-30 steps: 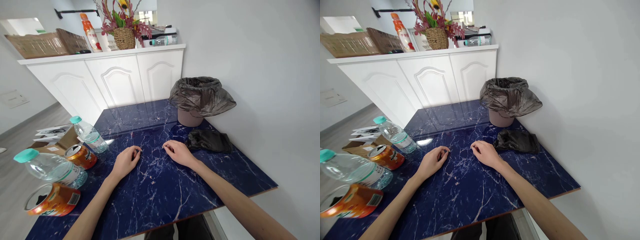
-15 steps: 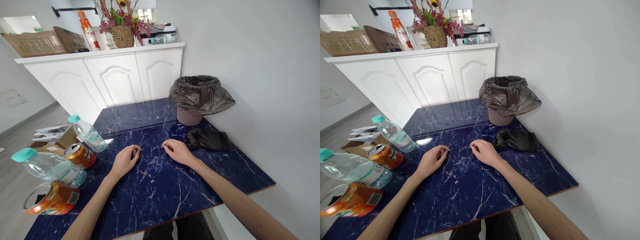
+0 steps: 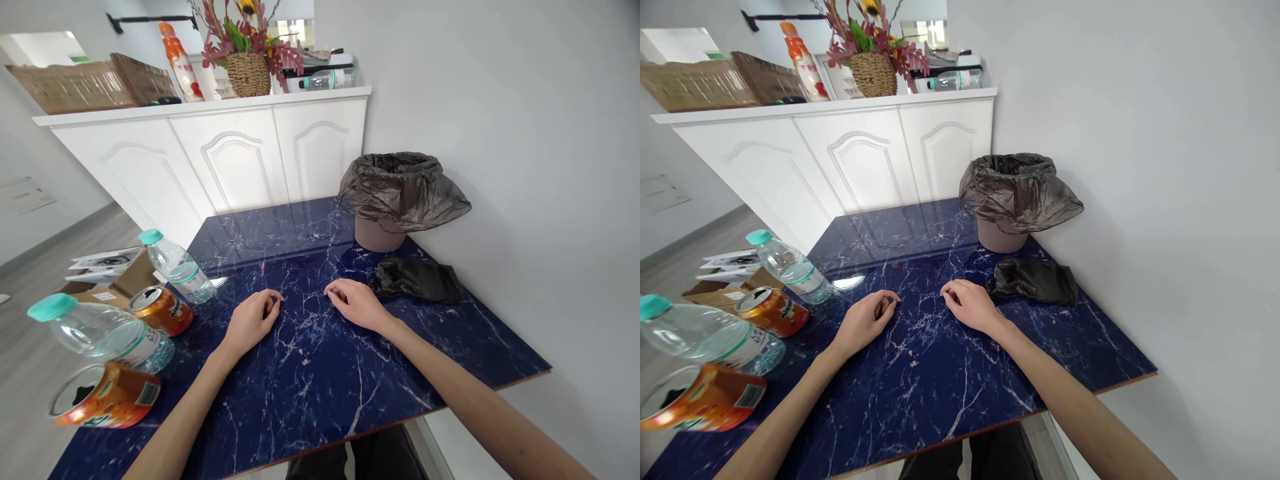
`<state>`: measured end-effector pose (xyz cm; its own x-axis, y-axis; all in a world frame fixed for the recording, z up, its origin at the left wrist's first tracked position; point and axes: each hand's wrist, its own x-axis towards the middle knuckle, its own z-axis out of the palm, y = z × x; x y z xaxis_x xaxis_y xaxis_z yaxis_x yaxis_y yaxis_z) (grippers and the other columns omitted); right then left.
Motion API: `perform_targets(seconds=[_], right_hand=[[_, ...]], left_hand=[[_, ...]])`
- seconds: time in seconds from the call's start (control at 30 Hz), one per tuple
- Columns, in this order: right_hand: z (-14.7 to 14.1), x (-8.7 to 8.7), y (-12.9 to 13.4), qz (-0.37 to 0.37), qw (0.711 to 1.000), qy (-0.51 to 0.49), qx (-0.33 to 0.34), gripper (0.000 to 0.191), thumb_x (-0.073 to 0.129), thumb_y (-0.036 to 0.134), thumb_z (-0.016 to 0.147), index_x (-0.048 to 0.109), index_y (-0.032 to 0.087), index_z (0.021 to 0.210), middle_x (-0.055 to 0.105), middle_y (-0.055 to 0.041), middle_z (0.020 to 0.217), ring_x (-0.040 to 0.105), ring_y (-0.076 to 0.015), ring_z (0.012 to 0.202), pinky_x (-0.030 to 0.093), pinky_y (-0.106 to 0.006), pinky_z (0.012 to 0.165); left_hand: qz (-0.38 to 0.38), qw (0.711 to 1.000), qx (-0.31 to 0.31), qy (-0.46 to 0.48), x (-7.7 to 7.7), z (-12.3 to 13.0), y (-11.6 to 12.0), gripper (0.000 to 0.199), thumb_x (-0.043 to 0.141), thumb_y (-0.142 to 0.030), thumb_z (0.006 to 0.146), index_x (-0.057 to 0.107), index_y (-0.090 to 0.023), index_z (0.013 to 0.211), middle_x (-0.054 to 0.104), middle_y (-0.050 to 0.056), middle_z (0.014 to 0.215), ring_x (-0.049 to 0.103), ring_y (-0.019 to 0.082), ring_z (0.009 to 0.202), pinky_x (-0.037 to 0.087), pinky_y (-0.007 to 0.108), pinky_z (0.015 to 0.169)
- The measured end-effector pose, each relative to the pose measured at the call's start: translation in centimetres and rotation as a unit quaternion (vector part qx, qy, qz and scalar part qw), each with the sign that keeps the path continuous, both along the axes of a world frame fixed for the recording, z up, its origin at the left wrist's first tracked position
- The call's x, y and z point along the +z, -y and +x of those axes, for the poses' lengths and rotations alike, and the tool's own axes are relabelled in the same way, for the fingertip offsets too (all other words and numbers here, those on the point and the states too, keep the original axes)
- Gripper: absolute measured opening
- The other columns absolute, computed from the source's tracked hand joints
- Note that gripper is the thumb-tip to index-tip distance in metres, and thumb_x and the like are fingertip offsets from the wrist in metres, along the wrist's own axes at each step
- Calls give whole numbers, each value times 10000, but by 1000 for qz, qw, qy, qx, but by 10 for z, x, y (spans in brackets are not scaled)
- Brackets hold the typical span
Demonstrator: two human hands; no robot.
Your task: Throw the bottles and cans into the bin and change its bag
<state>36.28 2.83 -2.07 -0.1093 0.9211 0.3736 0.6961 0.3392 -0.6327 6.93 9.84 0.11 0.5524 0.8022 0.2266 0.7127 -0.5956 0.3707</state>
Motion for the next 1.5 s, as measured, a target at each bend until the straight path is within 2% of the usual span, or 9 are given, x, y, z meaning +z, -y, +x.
perform_targets(seconds=[0.27, 0.37, 0.6, 0.67, 0.77, 0.9, 1.07, 1.27, 1.5], right_hand=[[-1, -1, -2, 2, 1000, -7, 1, 178, 539, 242, 1038, 718, 242, 1045, 733, -18, 927, 673, -178, 817, 488, -309, 761], [3, 12, -4, 15, 1000, -11, -3, 195, 524, 260, 1044, 707, 238, 1106, 732, -48, 1059, 691, -167, 810, 525, -311, 772], [60, 119, -21, 192, 947, 79, -244, 525, 488, 304, 1033, 473, 213, 1550, 416, -202, 1647, 708, -215, 819, 602, -450, 787], [83, 145, -31, 164, 925, 129, -318, 621, 536, 322, 1011, 416, 188, 1605, 457, -237, 1613, 717, -308, 924, 585, -554, 855], [108, 162, -48, 102, 909, 197, -352, 532, 607, 370, 986, 584, 148, 1469, 591, -250, 1441, 695, -418, 1031, 548, -636, 888], [119, 161, -63, 136, 912, 206, -328, 391, 580, 387, 1016, 692, 118, 1277, 635, -239, 1270, 675, -392, 1039, 546, -561, 889], [95, 160, -51, 186, 940, 149, -243, 304, 633, 453, 1027, 734, 183, 1124, 672, -125, 1072, 668, -291, 929, 550, -488, 906], [42, 170, 16, 203, 974, 78, -67, 202, 656, 432, 1038, 705, 247, 1104, 687, -53, 1047, 658, -196, 791, 561, -384, 802], [12, 185, 86, 181, 981, 70, 16, 77, 653, 317, 1047, 671, 310, 1122, 672, -48, 1088, 644, -177, 753, 586, -347, 708]], left_hand=[[3, 1000, -2, 2, 3, 1, 1, 269, 479, -404, 1025, 672, -240, 1116, 575, -16, 746, 600, 191, 721, 433, 304, 687], [5, 1000, -1, 3, 3, 1, 1, 269, 479, -401, 1023, 675, -240, 1113, 574, -18, 736, 603, 192, 718, 432, 304, 684], [4, 1000, -4, 7, 1, -1, 2, 260, 476, -392, 1023, 669, -239, 1107, 590, -11, 753, 616, 199, 737, 439, 309, 697], [5, 1000, -4, 10, 1, -2, 2, 258, 476, -390, 1023, 669, -238, 1102, 589, -10, 751, 617, 200, 736, 438, 309, 690], [7, 1000, -5, 15, 0, -2, 2, 255, 482, -388, 1019, 671, -238, 1099, 594, -7, 752, 620, 203, 737, 436, 309, 685], [9, 1000, -2, 23, -1, -2, 2, 245, 502, -386, 1006, 683, -242, 1087, 603, -8, 745, 620, 202, 729, 439, 310, 689], [4, 999, 10, 45, 1, -1, 3, 229, 532, -390, 982, 696, -249, 1058, 611, -18, 714, 618, 193, 684, 433, 301, 665], [14, 988, 92, 121, 1, -3, -1, 218, 519, -387, 965, 650, -231, 1042, 655, -29, 706, 625, 166, 606, 468, 277, 634], [33, 974, 151, 165, -1, -17, -11, 152, 584, -367, 868, 626, -221, 876, 767, 62, 836, 735, 256, 790, 565, 345, 743]])
